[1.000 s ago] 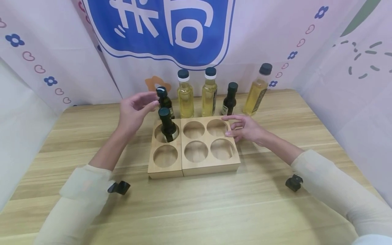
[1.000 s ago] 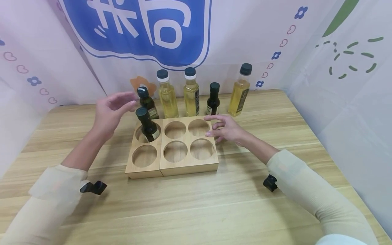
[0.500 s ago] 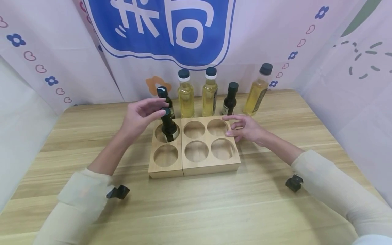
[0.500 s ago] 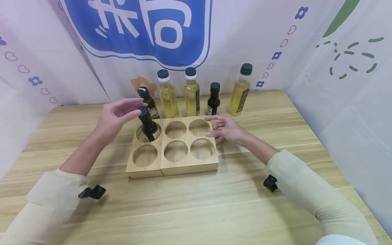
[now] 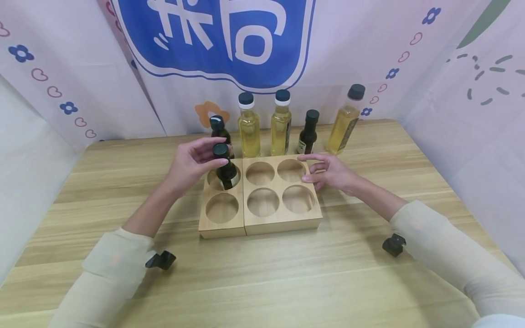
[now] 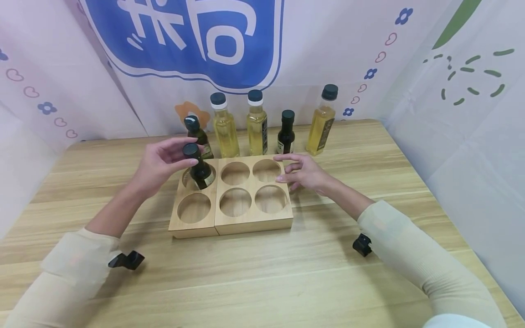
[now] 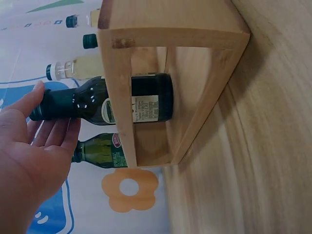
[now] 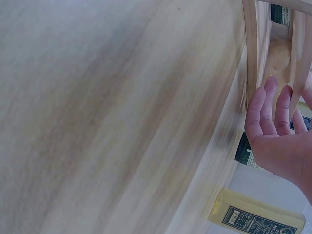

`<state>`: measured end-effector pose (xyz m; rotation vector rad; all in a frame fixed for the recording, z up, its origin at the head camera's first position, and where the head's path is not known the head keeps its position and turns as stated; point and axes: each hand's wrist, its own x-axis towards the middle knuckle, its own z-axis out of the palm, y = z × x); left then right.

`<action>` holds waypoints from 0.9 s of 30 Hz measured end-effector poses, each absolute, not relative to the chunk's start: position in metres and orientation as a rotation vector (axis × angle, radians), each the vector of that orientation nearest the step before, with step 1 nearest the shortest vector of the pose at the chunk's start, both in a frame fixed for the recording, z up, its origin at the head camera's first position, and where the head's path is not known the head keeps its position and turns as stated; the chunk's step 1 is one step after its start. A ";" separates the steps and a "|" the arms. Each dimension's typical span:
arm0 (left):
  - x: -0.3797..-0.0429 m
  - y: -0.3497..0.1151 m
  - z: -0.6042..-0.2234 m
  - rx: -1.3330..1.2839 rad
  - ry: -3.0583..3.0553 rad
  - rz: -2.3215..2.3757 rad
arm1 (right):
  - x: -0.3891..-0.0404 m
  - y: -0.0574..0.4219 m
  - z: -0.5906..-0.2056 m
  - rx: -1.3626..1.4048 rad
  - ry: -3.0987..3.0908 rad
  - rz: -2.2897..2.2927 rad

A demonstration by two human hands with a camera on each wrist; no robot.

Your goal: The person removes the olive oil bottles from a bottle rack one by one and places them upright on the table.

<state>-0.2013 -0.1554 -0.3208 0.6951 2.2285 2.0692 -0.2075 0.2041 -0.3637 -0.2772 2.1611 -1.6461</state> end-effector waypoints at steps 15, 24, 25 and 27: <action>-0.202 -0.155 -0.324 0.697 2.147 2.125 | -0.206 0.204 -0.362 -0.280 2.154 -1.658; -0.201 -0.154 -0.322 0.679 2.146 2.150 | -0.206 0.204 -0.361 -0.274 2.139 -1.665; -0.201 -0.153 -0.323 0.675 2.141 2.156 | -0.206 0.204 -0.361 -0.274 2.138 -1.665; -0.201 -0.153 -0.323 0.671 2.131 2.167 | -0.206 0.204 -0.361 -0.273 2.138 -1.665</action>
